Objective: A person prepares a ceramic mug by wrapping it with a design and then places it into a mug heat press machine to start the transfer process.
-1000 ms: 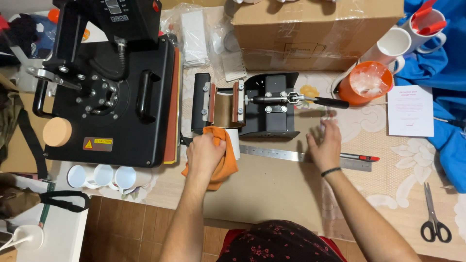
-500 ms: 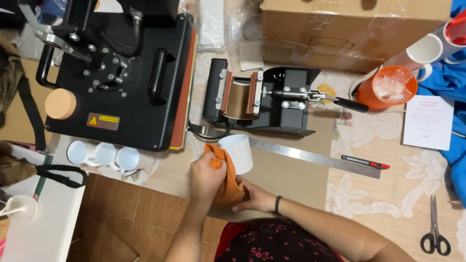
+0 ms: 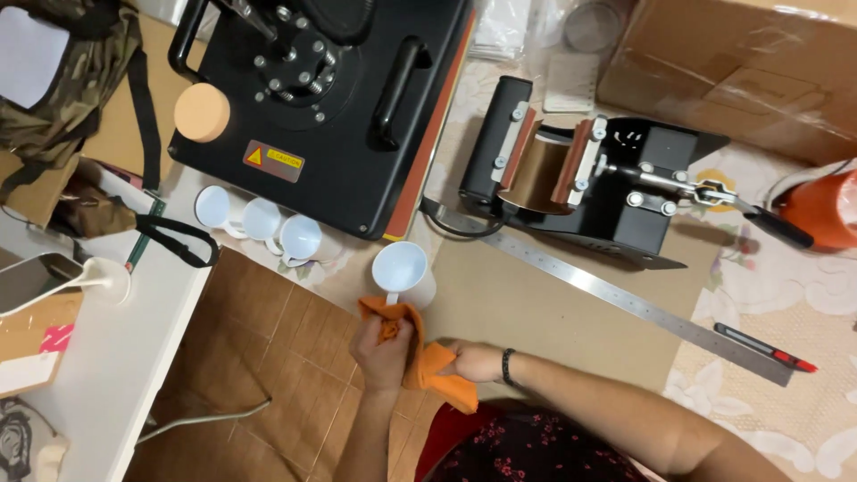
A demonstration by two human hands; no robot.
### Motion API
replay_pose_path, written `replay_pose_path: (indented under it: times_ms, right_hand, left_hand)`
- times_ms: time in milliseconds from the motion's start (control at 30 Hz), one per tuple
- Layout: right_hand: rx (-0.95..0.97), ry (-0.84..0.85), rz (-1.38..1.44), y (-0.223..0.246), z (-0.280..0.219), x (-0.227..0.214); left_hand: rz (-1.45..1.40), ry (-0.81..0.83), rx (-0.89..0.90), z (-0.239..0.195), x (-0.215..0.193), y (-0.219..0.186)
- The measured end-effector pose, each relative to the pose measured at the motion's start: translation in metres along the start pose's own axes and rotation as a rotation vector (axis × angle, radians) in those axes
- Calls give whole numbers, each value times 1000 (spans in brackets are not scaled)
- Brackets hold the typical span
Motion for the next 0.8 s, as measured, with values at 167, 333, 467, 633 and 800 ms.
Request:
replay_pose_path:
  times_ms: [167,333,467,633,800]
  right_hand:
    - [248,-6,-264,13,8,24]
    - [264,5,-287,9,40,24]
    - [56,2,-105,-18,75,6]
    - [85,-42,-43,-16,82,7]
    - [98,-64,-49,-10,84,5]
  left_hand:
    - [80,-82,-25,-5,-29,7]
    - [1,-143,-88,-23,-24,51]
    - [-50,-227,-202,-40,-9,105]
    - [-121,-224,-267,-29,-4,108]
    - [-101,-229,-283,-6,-5,89]
Point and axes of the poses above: each hand's wrist, its own z-axis towards the middle knuckle, its own x-axis out of the palm, y = z × x, the point moved 9 cm from there along z, towards the middle knuckle
